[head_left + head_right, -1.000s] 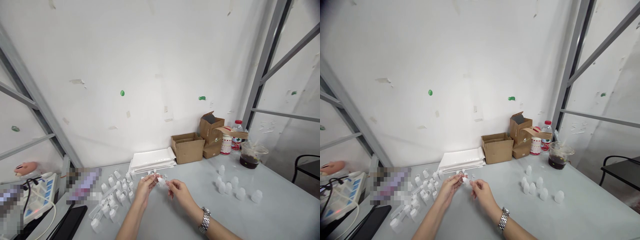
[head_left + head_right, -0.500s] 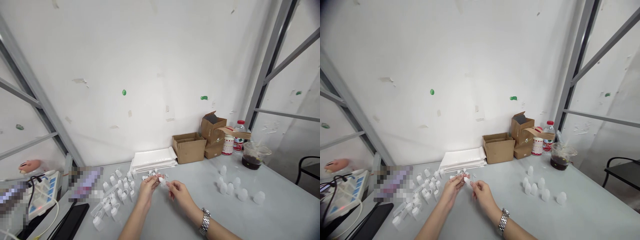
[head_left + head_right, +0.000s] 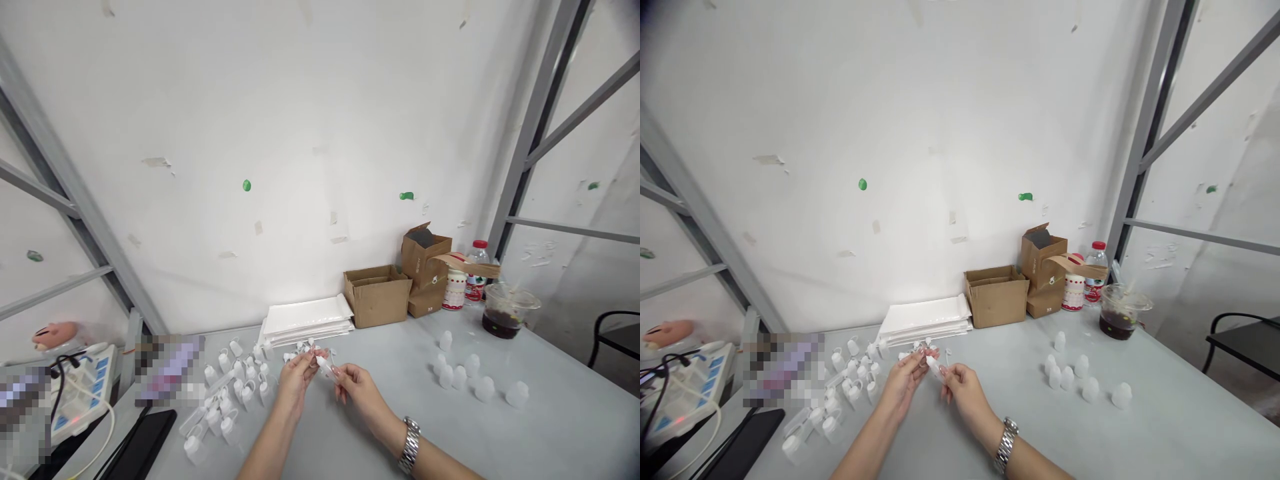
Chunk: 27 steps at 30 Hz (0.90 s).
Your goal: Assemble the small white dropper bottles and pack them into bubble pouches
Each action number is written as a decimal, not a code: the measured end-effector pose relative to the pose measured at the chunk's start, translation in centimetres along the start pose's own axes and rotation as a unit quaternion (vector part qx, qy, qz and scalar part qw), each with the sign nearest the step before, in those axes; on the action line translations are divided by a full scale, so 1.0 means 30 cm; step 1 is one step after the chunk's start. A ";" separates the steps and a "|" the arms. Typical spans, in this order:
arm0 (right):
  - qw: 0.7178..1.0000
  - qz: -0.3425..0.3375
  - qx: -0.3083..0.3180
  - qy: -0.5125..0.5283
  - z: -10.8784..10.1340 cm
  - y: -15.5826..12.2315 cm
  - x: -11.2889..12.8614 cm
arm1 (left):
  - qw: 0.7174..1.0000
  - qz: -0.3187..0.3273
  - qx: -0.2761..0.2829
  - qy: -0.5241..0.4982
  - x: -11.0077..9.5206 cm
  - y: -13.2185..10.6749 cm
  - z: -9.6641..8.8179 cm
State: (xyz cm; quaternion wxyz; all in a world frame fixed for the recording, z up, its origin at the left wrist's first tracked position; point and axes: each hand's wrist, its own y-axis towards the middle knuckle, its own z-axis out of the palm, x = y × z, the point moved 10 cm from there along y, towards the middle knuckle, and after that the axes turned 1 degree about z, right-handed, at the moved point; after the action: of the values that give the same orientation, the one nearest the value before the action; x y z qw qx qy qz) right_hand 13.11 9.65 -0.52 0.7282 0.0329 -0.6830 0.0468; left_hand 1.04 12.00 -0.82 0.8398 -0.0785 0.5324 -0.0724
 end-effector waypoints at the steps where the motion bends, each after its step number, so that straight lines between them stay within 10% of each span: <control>1: 1.000 0.000 0.002 -0.007 -0.001 0.001 -0.003 | 1.000 0.004 0.002 0.004 0.000 0.001 0.002; 9: 0.989 -0.015 0.143 -0.032 0.080 -0.026 0.022 | 0.995 0.094 0.025 -0.005 -0.039 -0.003 0.035; 13: 0.987 -0.099 0.001 -0.123 -0.097 0.049 0.101 | 0.997 0.078 -0.005 -0.018 -0.047 0.008 -0.005; 17: 0.905 -0.103 -0.215 -0.352 -0.340 0.130 0.160 | 0.994 0.073 -0.055 0.059 -0.050 0.023 -0.059; 27: 0.838 -0.029 -0.213 -0.502 -0.400 0.216 0.092 | 0.992 0.078 -0.092 0.038 -0.026 0.054 -0.109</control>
State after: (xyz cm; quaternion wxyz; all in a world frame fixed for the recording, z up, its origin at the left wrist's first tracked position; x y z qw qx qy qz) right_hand 24.44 17.48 1.35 0.2755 -0.0840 -0.9468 -0.1438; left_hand -2.18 13.55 -1.85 0.8110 -0.1111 0.5730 0.0394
